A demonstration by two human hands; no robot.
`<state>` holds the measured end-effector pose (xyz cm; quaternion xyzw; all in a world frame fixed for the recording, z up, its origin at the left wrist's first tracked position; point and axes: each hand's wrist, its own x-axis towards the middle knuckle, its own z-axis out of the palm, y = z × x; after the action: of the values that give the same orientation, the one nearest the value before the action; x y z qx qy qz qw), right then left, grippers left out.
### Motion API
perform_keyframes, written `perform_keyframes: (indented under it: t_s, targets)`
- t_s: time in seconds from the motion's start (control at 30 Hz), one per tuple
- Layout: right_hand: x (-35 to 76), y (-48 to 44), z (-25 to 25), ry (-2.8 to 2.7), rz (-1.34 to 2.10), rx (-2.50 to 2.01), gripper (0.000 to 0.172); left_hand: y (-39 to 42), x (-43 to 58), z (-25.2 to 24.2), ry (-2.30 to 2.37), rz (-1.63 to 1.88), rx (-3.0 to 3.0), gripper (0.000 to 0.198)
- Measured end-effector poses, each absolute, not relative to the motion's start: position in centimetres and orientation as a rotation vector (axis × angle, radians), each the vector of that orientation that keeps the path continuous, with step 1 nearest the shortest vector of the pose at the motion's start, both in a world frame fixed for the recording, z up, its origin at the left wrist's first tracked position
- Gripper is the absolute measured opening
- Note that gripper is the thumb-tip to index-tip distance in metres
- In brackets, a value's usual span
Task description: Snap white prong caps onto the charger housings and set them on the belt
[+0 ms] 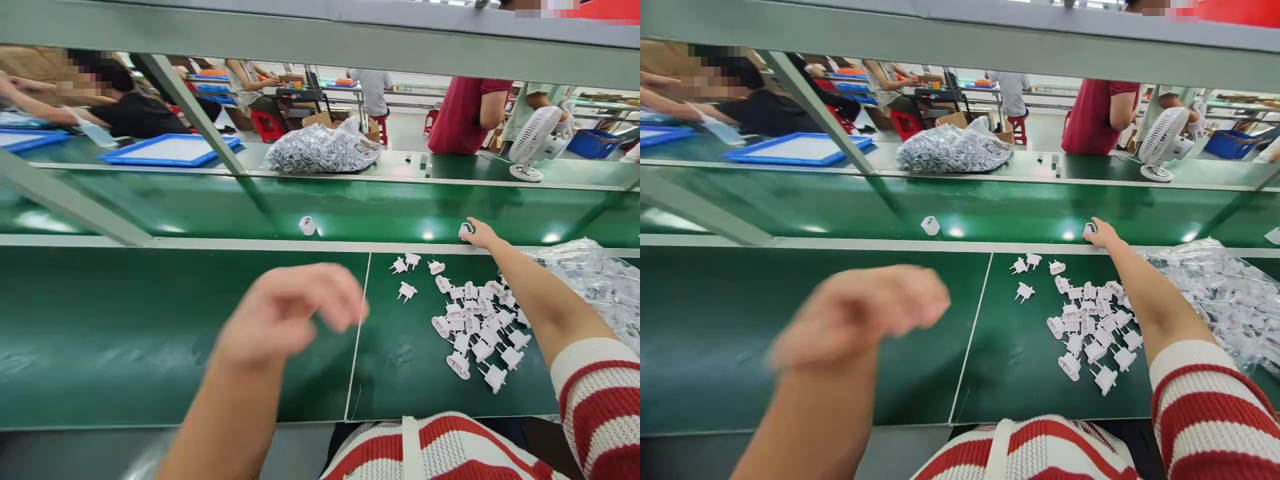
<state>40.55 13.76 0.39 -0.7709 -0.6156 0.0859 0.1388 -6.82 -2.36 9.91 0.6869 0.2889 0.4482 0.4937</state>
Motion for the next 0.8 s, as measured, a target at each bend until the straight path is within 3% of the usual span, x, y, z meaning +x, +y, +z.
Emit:
perform_keyframes:
  t_s: [0.07, 0.2, 0.33, 0.53, 0.7, 0.8]
  targets:
    - [39.6, 14.3, 0.2, -1.785, 0.299, -2.185, 0.035, 1.7, -3.3, 7.6, 0.738, 0.973, 1.707, 0.039]
    - [36.4, 12.9, 1.4, -1.825, 0.351, -2.026, 0.036, 8.2, 3.2, 1.0, 1.037, 0.807, 1.703, 0.065]
    - [33.0, 8.2, 3.3, -1.878, 0.419, -1.832, 0.049, 10.2, 7.4, -2.9, 0.968, 0.716, 1.77, 0.058]
    - [29.5, 1.6, 5.3, -1.877, 0.482, -1.709, 0.048, 7.1, 6.6, -3.5, 0.824, 0.634, 1.814, 0.061]
    - [23.7, 1.1, 5.5, -1.892, 0.62, -1.625, 0.042, 3.6, 3.0, -1.8, 0.83, 0.925, 1.883, 0.097]
    - [20.2, 1.2, 5.4, -1.922, 0.661, -1.584, 0.043, 1.9, 2.1, -1.4, 0.893, 1.143, 1.899, 0.076]
